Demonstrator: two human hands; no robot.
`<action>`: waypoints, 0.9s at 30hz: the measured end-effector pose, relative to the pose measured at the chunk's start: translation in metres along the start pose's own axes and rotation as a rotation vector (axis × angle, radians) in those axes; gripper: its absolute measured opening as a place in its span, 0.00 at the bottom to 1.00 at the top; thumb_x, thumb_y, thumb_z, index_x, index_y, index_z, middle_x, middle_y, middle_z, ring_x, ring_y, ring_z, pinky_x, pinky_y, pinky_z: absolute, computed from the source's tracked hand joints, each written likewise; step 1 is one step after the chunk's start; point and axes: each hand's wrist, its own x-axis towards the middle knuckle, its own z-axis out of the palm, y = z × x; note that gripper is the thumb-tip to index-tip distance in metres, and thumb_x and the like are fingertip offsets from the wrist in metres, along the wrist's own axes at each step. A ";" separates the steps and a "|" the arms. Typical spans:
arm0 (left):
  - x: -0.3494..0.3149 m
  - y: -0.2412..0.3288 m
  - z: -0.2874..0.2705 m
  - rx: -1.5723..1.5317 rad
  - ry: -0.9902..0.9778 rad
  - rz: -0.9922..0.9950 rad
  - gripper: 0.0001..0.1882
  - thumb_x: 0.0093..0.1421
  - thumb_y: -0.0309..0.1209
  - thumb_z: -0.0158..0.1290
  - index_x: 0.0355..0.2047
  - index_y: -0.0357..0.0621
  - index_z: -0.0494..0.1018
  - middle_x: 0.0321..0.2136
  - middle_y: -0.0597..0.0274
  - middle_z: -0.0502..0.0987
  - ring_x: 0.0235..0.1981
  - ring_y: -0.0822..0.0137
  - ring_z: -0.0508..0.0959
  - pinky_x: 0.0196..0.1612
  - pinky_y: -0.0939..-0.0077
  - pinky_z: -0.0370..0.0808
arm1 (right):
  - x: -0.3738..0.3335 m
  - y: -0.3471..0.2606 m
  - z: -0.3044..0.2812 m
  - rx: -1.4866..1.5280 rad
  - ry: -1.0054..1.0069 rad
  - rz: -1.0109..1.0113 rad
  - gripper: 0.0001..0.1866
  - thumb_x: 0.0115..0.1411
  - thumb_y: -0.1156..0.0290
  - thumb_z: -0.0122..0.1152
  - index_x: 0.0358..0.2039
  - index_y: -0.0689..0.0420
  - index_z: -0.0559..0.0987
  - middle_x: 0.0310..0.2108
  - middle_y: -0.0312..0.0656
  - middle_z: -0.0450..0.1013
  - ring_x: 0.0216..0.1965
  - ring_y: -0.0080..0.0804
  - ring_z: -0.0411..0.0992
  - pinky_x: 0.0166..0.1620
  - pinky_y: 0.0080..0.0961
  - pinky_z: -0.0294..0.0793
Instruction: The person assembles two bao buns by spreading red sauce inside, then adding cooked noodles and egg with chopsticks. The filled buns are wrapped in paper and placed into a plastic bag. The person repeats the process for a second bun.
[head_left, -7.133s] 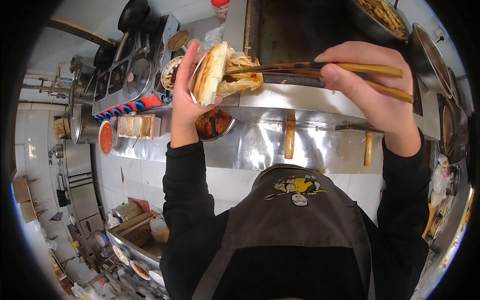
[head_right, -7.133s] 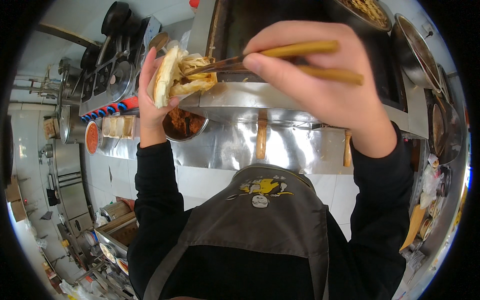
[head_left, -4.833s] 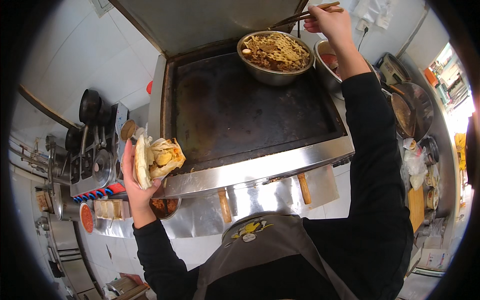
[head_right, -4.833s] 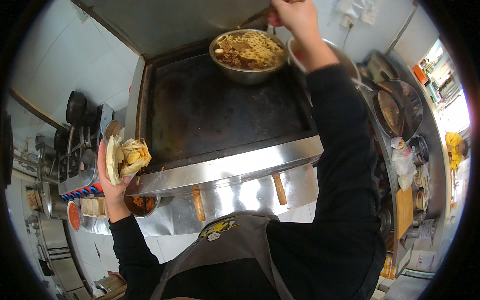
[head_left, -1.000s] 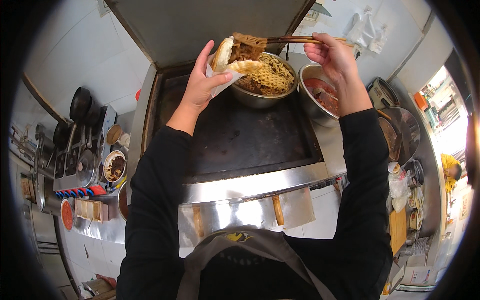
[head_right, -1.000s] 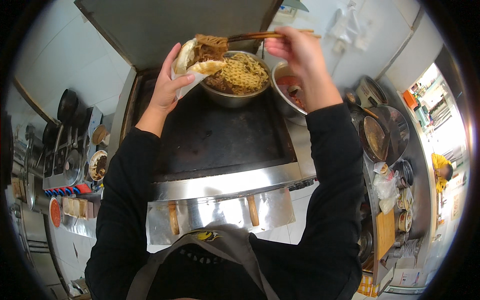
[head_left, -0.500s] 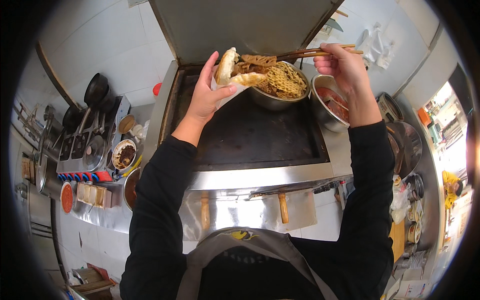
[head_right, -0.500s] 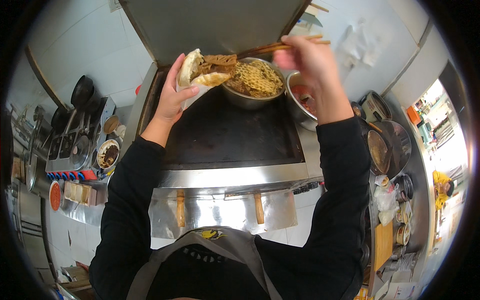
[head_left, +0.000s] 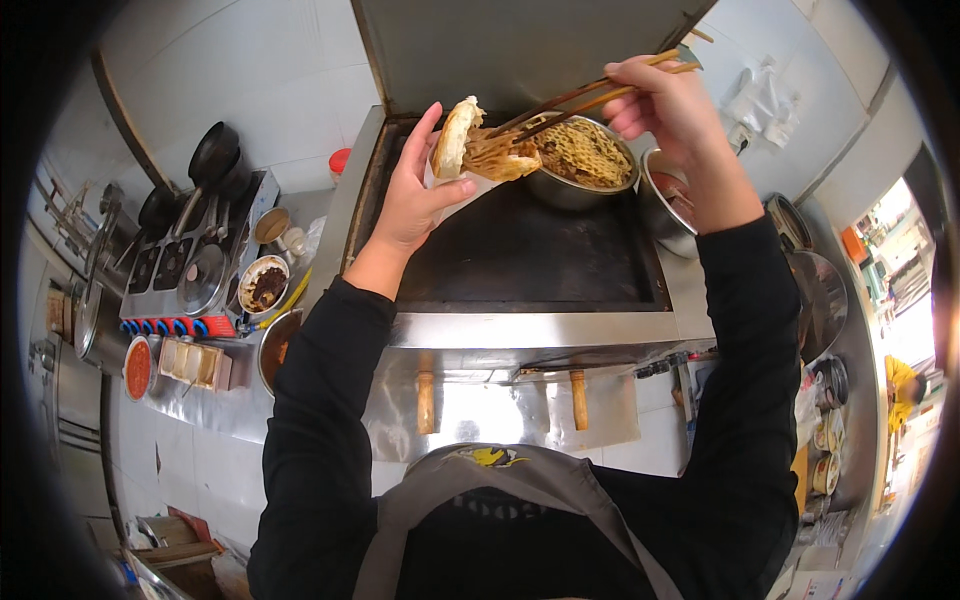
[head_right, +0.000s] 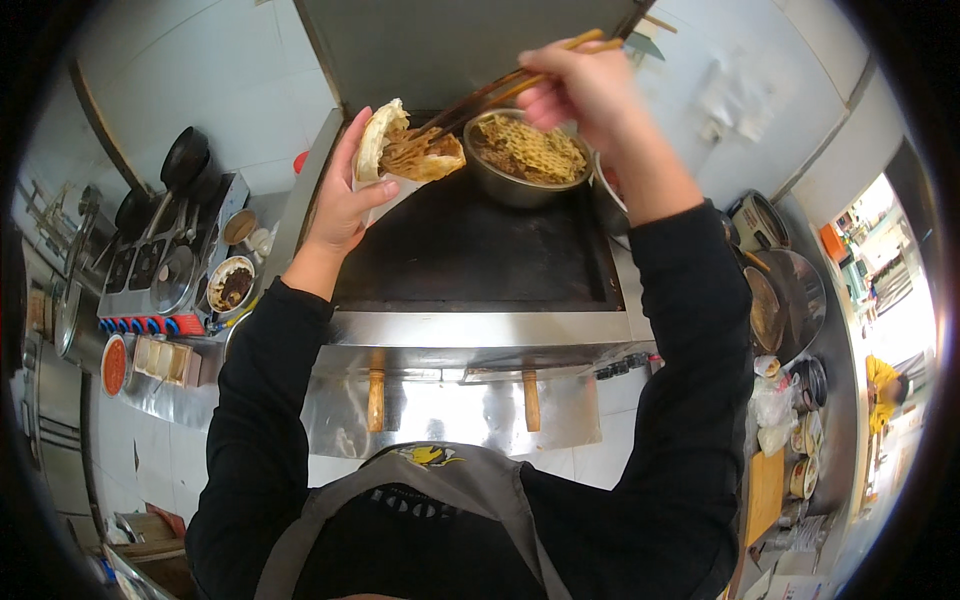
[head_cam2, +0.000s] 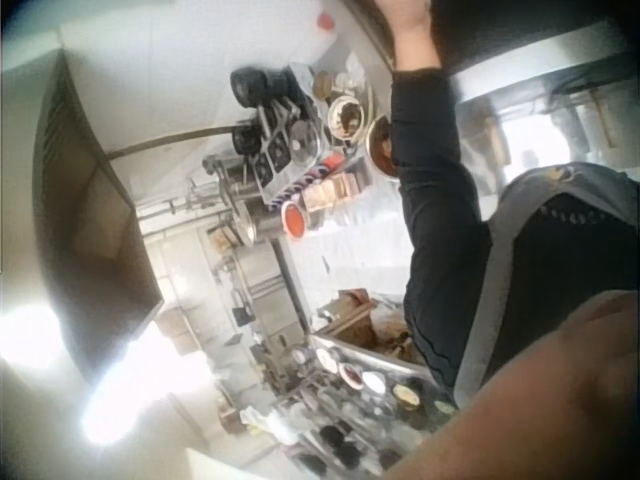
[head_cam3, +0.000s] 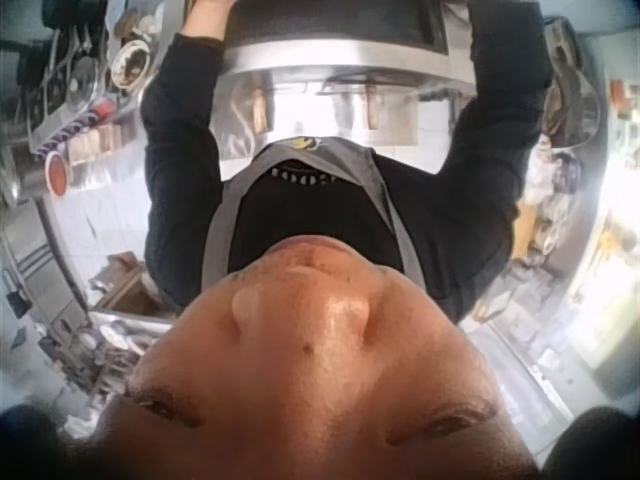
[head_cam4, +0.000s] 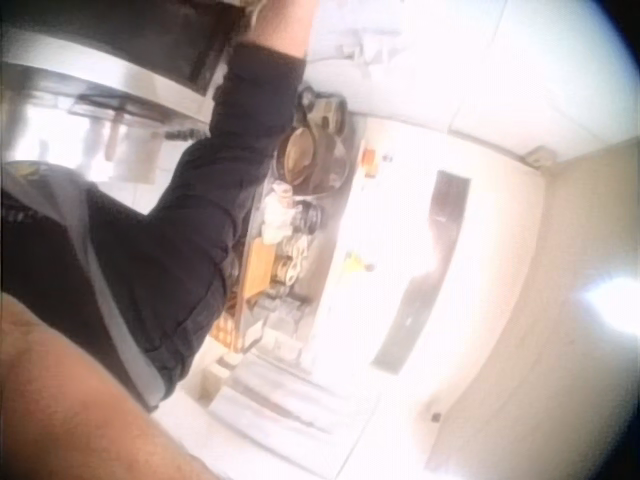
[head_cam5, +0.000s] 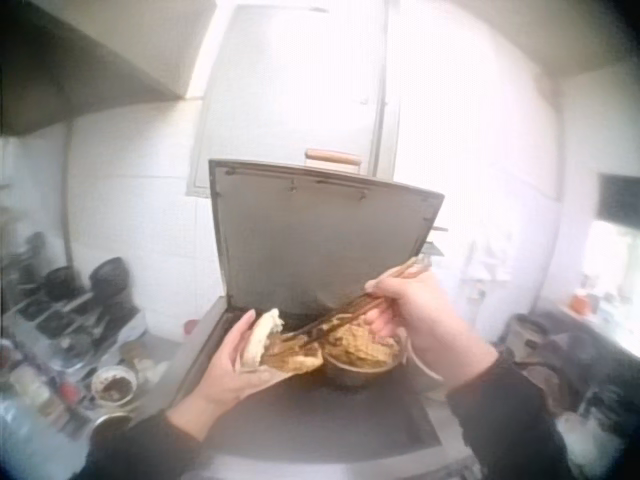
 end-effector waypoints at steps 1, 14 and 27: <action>-0.002 0.003 -0.002 0.006 0.006 -0.005 0.55 0.49 0.19 0.66 0.74 0.41 0.49 0.63 0.55 0.65 0.65 0.61 0.66 0.69 0.65 0.61 | 0.001 -0.001 -0.005 0.002 0.003 -0.017 0.09 0.64 0.68 0.63 0.37 0.62 0.81 0.22 0.45 0.80 0.16 0.25 0.76 0.19 0.18 0.76; -0.011 0.004 -0.001 -0.034 0.029 -0.027 0.55 0.49 0.19 0.67 0.74 0.40 0.48 0.61 0.54 0.64 0.64 0.60 0.67 0.68 0.65 0.63 | -0.018 0.016 0.026 0.088 -0.046 -0.090 0.10 0.63 0.68 0.63 0.39 0.63 0.79 0.26 0.50 0.79 0.21 0.31 0.79 0.25 0.22 0.80; -0.009 0.002 -0.010 0.009 0.030 0.008 0.55 0.49 0.20 0.67 0.74 0.40 0.49 0.60 0.54 0.65 0.63 0.60 0.68 0.67 0.65 0.64 | -0.012 0.014 -0.005 0.155 0.042 0.020 0.10 0.64 0.67 0.64 0.37 0.61 0.80 0.24 0.43 0.80 0.19 0.24 0.76 0.22 0.17 0.75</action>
